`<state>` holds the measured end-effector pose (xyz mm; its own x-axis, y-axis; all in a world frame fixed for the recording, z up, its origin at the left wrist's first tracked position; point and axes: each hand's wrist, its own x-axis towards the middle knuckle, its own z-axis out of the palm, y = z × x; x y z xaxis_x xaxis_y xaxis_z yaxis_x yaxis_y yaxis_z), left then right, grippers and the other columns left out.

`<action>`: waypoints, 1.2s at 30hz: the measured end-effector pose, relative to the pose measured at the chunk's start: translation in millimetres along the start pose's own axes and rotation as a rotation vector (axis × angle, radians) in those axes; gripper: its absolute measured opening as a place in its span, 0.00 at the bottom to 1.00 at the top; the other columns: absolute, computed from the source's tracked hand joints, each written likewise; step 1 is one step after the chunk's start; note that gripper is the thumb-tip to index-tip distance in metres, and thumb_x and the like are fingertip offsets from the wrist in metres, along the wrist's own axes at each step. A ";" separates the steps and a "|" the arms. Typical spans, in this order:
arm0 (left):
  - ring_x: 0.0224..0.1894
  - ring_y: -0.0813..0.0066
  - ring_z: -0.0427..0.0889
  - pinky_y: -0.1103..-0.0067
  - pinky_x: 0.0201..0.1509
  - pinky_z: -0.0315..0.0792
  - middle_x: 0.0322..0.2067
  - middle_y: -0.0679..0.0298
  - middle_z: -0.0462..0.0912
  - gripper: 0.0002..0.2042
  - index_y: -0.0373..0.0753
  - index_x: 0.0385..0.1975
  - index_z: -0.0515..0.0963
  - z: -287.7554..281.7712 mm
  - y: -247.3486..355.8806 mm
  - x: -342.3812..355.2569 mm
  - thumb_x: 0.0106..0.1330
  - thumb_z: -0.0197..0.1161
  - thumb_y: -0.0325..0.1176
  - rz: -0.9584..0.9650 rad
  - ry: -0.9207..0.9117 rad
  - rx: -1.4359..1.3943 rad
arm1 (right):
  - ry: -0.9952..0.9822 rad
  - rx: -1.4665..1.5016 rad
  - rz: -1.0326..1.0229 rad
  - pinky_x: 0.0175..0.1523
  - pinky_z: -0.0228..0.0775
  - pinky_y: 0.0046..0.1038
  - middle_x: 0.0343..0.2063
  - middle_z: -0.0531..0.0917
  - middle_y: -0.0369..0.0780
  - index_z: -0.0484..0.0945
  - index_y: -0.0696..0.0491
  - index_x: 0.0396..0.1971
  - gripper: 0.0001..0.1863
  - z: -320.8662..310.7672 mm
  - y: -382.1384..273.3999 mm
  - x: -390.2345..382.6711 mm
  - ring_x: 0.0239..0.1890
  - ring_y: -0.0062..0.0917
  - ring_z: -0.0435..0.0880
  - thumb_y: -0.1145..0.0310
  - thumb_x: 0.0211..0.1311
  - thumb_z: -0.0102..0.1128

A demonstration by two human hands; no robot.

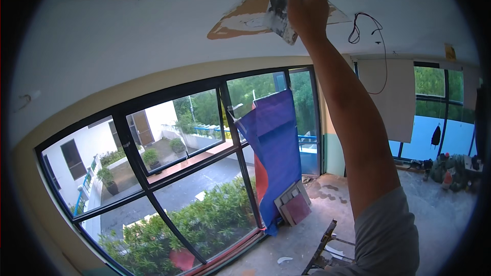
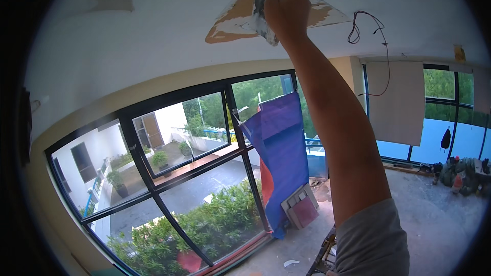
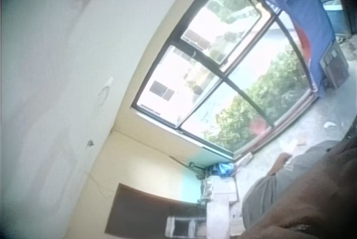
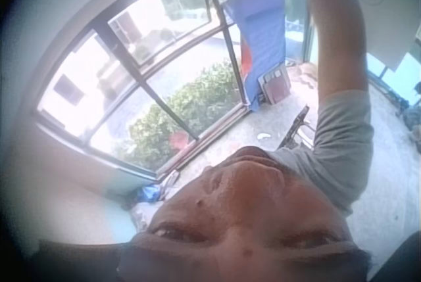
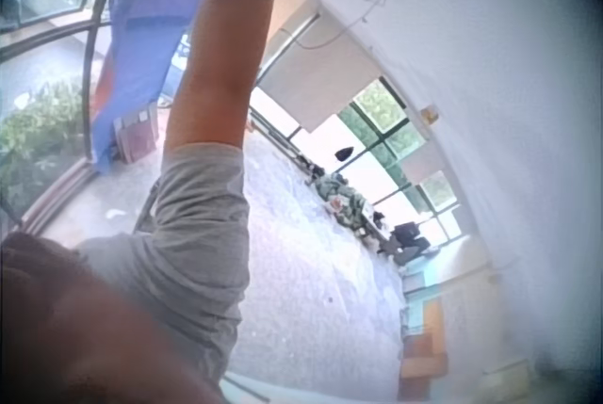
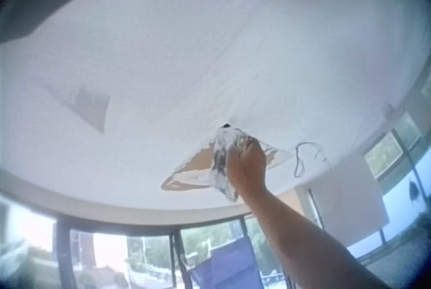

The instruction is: The person applies and smooths compound onto a ceiling patch using a putty knife.

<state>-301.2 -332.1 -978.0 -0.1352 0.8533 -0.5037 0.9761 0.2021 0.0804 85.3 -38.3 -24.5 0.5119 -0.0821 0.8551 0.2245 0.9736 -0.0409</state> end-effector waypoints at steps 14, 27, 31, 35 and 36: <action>0.42 0.59 0.73 0.66 0.47 0.68 0.40 0.52 0.76 0.29 0.34 0.40 0.75 3.0 -9.8 11.8 0.60 0.53 0.60 0.057 0.005 0.022 | 0.073 -0.139 0.014 0.50 0.70 0.39 0.33 0.82 0.55 0.77 0.63 0.34 0.21 8.4 -0.6 -4.2 0.39 0.49 0.81 0.59 0.48 0.55; 0.43 0.59 0.72 0.66 0.48 0.67 0.41 0.52 0.75 0.29 0.34 0.41 0.74 7.2 -11.1 23.6 0.61 0.53 0.60 0.085 0.027 0.030 | 0.051 -0.187 -0.001 0.49 0.71 0.38 0.31 0.82 0.53 0.77 0.62 0.32 0.20 8.5 8.4 2.7 0.38 0.47 0.82 0.58 0.48 0.56; 0.43 0.59 0.72 0.66 0.48 0.67 0.42 0.52 0.75 0.29 0.34 0.42 0.74 9.5 -7.5 25.7 0.61 0.53 0.59 0.089 0.038 0.027 | -0.034 -0.136 0.078 0.44 0.72 0.35 0.29 0.82 0.52 0.77 0.63 0.32 0.19 3.5 4.8 9.9 0.34 0.43 0.82 0.60 0.49 0.56; 0.44 0.59 0.72 0.66 0.49 0.66 0.42 0.52 0.74 0.29 0.34 0.42 0.74 -0.4 -1.3 31.8 0.61 0.53 0.59 0.102 0.055 0.037 | -0.154 -0.730 -0.544 0.36 0.73 0.32 0.25 0.81 0.46 0.77 0.63 0.31 0.19 -4.5 38.5 32.2 0.26 0.33 0.81 0.60 0.50 0.59; 0.44 0.59 0.72 0.66 0.49 0.66 0.42 0.52 0.74 0.29 0.34 0.42 0.74 -0.8 -1.1 31.5 0.61 0.53 0.59 0.102 0.058 0.038 | -0.152 -0.730 -0.544 0.36 0.73 0.32 0.25 0.81 0.46 0.77 0.63 0.31 0.19 -3.9 41.7 35.0 0.26 0.33 0.81 0.60 0.50 0.59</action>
<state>-306.7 -305.1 -993.3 -0.0432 0.8951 -0.4438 0.9909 0.0950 0.0951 115.9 -1.3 1.6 0.0795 -0.4096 0.9088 0.8960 0.4290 0.1150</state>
